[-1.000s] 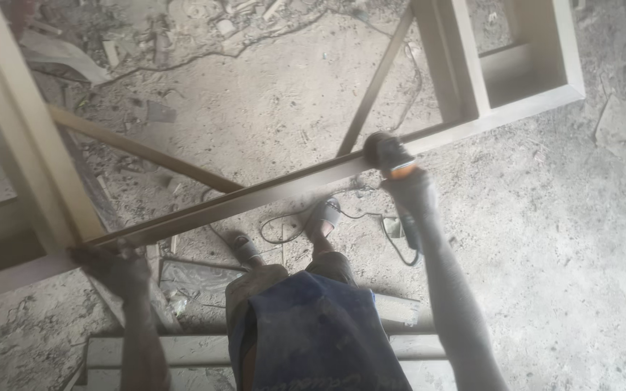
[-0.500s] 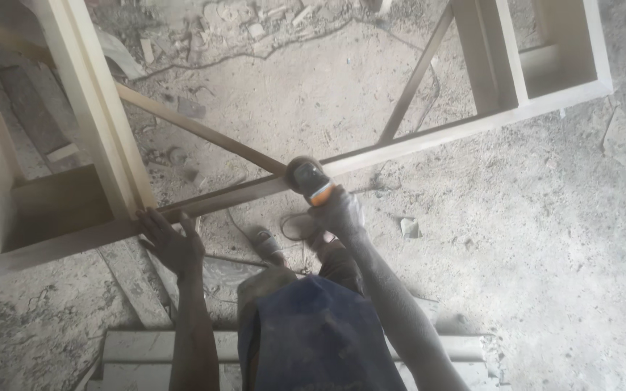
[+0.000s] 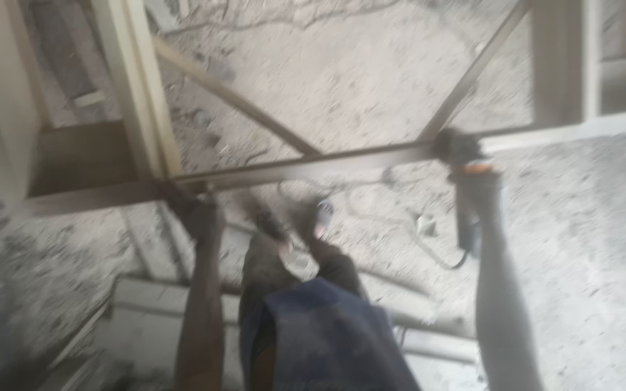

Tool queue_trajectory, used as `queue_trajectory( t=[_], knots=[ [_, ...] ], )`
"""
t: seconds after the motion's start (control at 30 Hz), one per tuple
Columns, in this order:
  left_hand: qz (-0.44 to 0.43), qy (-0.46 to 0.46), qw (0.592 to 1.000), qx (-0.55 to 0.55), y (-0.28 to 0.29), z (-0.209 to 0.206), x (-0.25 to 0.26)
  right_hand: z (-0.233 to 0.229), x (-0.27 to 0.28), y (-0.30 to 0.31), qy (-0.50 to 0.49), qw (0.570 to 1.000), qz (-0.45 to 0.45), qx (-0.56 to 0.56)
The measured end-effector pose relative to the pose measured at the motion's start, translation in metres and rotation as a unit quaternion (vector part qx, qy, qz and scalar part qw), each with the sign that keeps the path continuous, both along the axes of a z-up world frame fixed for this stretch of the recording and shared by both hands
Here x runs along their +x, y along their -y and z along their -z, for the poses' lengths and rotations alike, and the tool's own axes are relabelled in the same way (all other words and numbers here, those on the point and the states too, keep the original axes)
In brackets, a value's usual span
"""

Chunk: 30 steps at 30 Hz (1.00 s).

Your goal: The person uses an angle grinder with a sanding disc to smooth the surfaces of a wooden frame. They move the tool along the edges and flat panels of the frame, generating dust as they work.

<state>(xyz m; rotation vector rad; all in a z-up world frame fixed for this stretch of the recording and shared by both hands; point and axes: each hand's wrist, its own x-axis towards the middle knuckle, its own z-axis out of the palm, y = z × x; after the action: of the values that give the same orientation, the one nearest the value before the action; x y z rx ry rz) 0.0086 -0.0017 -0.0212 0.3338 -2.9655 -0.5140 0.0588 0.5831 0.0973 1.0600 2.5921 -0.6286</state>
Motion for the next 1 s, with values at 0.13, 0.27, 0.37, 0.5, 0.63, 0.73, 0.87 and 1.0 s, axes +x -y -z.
queue_trajectory(
  t=[0.13,0.27,0.37,0.5,0.63,0.73,0.87,1.0],
  knots=[
    [-0.011,-0.004,0.992,-0.122,0.009,0.002,0.038,0.011,0.012,0.019,-0.020,0.999,-0.041,-0.026],
    [-0.006,0.210,0.978,-0.005,-0.016,-0.024,-0.029,-0.004,-0.023,0.096,-0.064,0.996,-0.050,-0.031],
    [0.186,0.163,0.961,0.124,-0.055,-0.047,-0.009,-0.022,-0.026,0.186,-0.010,0.999,-0.040,-0.023],
    [0.114,0.366,0.818,0.429,-0.101,-0.089,0.011,-0.042,-0.043,0.289,0.005,0.999,-0.028,-0.027],
    [0.367,0.048,0.877,0.306,-0.087,-0.093,0.017,-0.040,-0.038,0.359,-0.186,0.975,-0.106,-0.059],
    [0.431,-0.018,0.873,0.228,-0.061,-0.076,0.000,-0.035,-0.050,0.397,0.046,0.998,-0.018,-0.028],
    [0.427,-0.011,0.881,0.204,-0.017,-0.078,-0.010,-0.034,-0.045,0.451,-0.045,0.998,-0.035,-0.031],
    [0.272,0.275,0.830,0.402,0.023,-0.085,-0.018,-0.031,-0.045,0.496,0.033,0.998,-0.026,-0.045]
  ],
)
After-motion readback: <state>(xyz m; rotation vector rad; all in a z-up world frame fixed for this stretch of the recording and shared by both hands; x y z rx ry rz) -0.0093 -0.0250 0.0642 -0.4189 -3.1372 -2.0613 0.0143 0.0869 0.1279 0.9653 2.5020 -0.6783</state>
